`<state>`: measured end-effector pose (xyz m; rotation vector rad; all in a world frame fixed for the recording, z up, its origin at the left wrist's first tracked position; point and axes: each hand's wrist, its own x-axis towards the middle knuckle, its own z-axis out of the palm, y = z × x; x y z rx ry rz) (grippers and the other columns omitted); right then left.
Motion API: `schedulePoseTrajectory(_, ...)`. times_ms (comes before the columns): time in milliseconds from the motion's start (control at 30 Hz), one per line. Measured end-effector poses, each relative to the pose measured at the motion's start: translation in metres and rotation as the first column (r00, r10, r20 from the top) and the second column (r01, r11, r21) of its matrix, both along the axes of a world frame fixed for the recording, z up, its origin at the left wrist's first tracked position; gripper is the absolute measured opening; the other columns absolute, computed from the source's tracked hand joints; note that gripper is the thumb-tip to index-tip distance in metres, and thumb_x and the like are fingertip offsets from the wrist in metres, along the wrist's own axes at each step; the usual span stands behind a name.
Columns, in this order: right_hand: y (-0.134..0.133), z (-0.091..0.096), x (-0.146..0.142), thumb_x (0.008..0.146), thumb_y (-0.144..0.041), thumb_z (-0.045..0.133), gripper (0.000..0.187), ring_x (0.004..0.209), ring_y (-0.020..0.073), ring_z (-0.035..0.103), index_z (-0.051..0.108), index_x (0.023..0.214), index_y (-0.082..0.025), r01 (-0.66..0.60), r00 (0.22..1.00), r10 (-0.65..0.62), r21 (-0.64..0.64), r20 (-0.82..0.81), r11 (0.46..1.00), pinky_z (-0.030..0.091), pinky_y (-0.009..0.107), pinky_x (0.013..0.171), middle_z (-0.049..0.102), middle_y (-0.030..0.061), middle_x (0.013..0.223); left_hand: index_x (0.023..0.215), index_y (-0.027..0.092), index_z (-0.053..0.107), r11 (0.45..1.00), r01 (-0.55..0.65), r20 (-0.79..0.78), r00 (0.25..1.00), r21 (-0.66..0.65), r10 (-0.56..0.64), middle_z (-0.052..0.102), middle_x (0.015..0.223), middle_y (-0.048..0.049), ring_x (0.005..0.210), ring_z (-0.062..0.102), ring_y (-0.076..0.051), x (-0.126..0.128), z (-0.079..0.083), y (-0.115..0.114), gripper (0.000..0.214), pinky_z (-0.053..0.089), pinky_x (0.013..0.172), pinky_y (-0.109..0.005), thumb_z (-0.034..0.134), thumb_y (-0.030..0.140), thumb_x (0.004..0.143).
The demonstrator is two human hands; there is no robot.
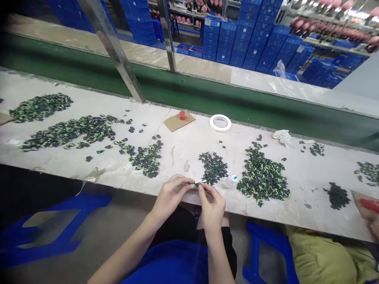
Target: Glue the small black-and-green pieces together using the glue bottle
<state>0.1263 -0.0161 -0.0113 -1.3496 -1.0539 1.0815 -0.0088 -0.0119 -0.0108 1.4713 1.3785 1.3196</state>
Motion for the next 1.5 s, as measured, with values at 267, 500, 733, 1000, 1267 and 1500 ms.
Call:
schedulePoseTrajectory(267,-0.002,0.003,-0.003,0.077,-0.024,0.070,0.006,0.075,0.0200,0.072,0.074,0.076,-0.019,-0.019,0.999,0.012,0.240,0.031,0.970,0.061,0.032,0.071,0.075,0.0055,0.078,0.082,0.022,0.076,0.991,0.023,0.177,0.984,-0.135,0.002,0.073,0.081,-0.0036,0.079,0.067,-0.018,0.004,0.012,-0.005,0.009,0.054,0.075,-0.028,0.069,0.025,0.077)
schedulePoseTrajectory(500,-0.004,0.005,0.013,0.080,-0.016,0.067,0.024,0.074,0.0167,0.072,0.069,0.104,-0.020,-0.160,0.976,0.095,0.353,0.194,0.922,0.062,0.029,0.070,0.075,0.0047,0.087,0.084,0.020,0.075,0.990,0.031,0.147,0.989,-0.135,-0.011,0.072,0.084,-0.0049,0.080,0.067,-0.017,0.007,0.022,-0.011,0.012,0.054,0.076,-0.028,0.066,0.024,0.077)
schedulePoseTrajectory(733,0.000,0.014,0.028,0.081,-0.017,0.064,0.036,0.077,0.0151,0.070,0.060,0.117,-0.022,-0.352,0.919,0.257,0.328,0.299,0.877,0.059,0.031,0.081,0.071,0.0003,0.080,0.082,0.021,0.072,0.990,0.099,0.058,0.994,-0.100,-0.094,0.069,0.085,-0.0042,0.086,0.066,-0.018,0.002,0.034,-0.013,0.009,0.053,0.080,-0.029,0.064,0.022,0.078)
schedulePoseTrajectory(1000,-0.001,0.017,0.019,0.074,-0.015,0.064,0.025,0.068,0.0138,0.067,0.061,0.098,-0.021,-0.320,0.935,0.253,0.278,0.248,0.906,0.057,0.026,0.070,0.065,-0.0010,0.072,0.081,0.021,0.072,0.982,-0.018,0.041,0.999,-0.186,0.026,0.069,0.085,-0.0046,0.084,0.066,-0.020,0.009,0.040,-0.023,0.011,0.052,0.077,-0.030,0.064,0.026,0.075)
schedulePoseTrajectory(1267,-0.007,0.010,0.027,0.075,-0.014,0.063,0.031,0.071,0.0146,0.067,0.061,0.105,-0.022,-0.294,0.932,0.211,0.275,0.296,0.915,0.056,0.028,0.074,0.067,-0.0003,0.076,0.087,0.021,0.069,0.971,0.058,0.107,0.994,-0.232,-0.034,0.070,0.089,-0.0050,0.090,0.066,-0.020,0.016,0.029,-0.026,0.012,0.051,0.082,-0.030,0.064,0.028,0.079)
schedulePoseTrajectory(1500,-0.009,0.027,0.059,0.079,-0.009,0.062,0.021,0.071,0.0153,0.063,0.066,0.094,-0.023,-0.214,0.926,0.002,0.519,0.378,0.827,0.054,0.029,0.065,0.066,0.0009,0.078,0.104,0.022,0.055,0.966,0.129,0.164,0.982,-0.222,-0.093,0.073,0.091,-0.0041,0.101,0.066,-0.021,0.026,0.033,-0.024,0.028,0.047,0.094,-0.036,0.065,0.034,0.081)
